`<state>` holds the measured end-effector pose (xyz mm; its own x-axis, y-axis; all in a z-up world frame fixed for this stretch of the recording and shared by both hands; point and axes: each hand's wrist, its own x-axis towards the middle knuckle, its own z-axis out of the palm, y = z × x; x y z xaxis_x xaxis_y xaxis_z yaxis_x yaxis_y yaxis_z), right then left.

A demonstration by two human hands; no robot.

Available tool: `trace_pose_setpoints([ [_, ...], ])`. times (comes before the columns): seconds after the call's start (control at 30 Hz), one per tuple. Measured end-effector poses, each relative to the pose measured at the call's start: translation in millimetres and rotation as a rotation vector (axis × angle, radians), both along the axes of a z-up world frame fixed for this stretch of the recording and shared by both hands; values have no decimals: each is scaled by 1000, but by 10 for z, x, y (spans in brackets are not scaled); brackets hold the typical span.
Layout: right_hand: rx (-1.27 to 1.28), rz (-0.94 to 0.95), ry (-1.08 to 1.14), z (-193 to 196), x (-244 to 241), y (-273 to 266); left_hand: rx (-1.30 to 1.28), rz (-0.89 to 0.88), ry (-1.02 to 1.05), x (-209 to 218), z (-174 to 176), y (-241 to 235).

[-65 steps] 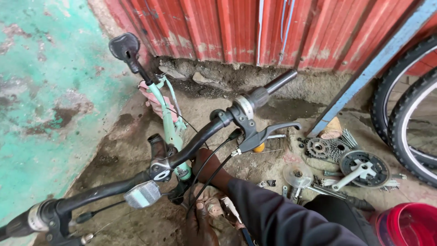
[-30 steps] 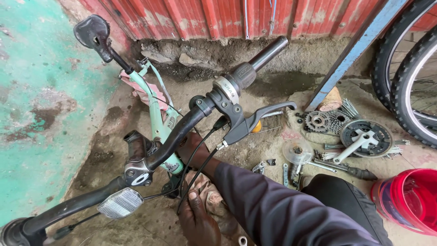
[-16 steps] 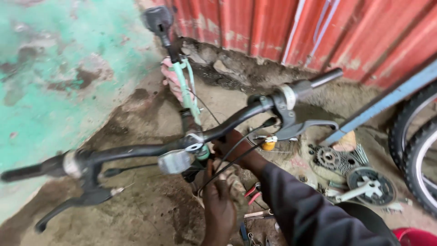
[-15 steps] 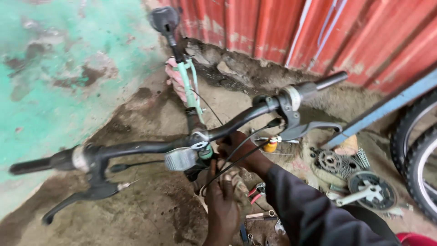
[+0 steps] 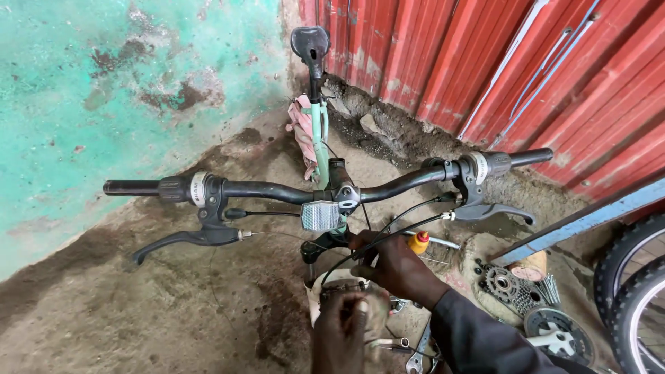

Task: The person sits on the floor and repairs a bicycle brake cable. They use pliers to cut the cable, thread it through the brake mechanism, and secure it with a small metal clip. The person also uses a rag to wipe the cable and their hands during the process.

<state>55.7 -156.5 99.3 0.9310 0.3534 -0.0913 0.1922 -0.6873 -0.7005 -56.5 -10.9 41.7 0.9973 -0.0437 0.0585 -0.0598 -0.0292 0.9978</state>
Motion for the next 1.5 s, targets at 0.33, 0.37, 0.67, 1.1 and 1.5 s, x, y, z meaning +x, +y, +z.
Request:
trace_pose_setpoints([
  [0.33, 87, 124, -381, 80, -147, 94, 617, 186, 105, 571, 270, 548],
  [0.37, 81, 115, -362, 59, -148, 93, 674, 122, -56, 623, 302, 567],
  [0.67, 219, 98, -399, 124, -210, 159, 633, -29, -90, 767, 354, 456],
  [1.1, 262, 117, -197, 259, -159, -22, 671, -31, -36, 850, -30, 451],
  [1.5, 832, -420, 724, 196, 213, 97, 608, 42, 61, 1075, -407, 563],
])
